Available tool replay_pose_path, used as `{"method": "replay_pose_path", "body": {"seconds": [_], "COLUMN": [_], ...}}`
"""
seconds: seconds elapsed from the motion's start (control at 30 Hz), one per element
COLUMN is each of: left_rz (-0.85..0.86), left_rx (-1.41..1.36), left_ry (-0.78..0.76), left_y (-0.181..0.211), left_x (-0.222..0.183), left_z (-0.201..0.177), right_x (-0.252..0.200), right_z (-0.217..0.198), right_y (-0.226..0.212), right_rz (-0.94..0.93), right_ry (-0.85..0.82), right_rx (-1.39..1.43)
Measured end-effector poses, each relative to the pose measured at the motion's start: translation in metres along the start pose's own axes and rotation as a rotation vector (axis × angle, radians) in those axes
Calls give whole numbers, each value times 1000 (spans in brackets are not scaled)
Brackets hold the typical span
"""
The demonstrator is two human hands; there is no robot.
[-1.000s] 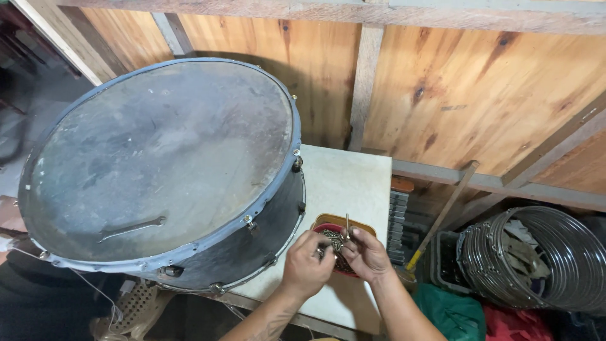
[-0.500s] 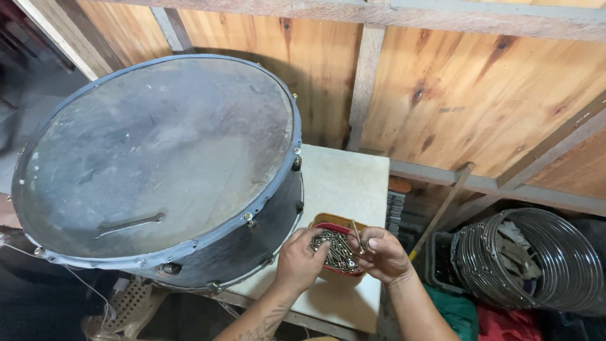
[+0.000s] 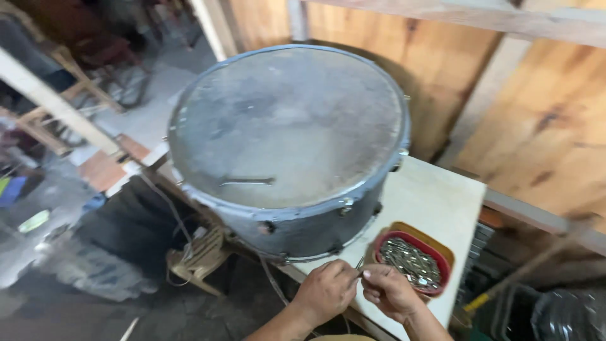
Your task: Adjusting the tension rods on a drum using a small wrench at a repair bench.
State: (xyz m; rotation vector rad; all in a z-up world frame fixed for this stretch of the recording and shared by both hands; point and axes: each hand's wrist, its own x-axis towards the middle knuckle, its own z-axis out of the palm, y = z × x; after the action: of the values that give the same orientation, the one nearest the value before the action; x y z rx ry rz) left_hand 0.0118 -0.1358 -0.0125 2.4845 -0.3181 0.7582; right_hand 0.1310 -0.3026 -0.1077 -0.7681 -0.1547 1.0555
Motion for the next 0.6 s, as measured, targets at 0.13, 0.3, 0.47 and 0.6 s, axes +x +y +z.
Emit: {"method": "replay_pose_path", "body": {"seconds": [0.13,0.3,0.47,0.6], "left_rz": [-280,-198,-75,-76], "left_rx": [55,347,444,338], "left_ry": [207,471,611,574], "left_y": [-21,-35,-52,-65], "left_x": [-44,-19,13,19], "left_z": [-49,-154,-195,-192], "right_x": [28,63,81,87], "right_z": [60,112,170,187], "right_y": [24,32,20,21], "right_rz": [117,91,19,-15], "right_ry": [279,273,253,240], "right_rx": [-140,-224,-188,-134]}}
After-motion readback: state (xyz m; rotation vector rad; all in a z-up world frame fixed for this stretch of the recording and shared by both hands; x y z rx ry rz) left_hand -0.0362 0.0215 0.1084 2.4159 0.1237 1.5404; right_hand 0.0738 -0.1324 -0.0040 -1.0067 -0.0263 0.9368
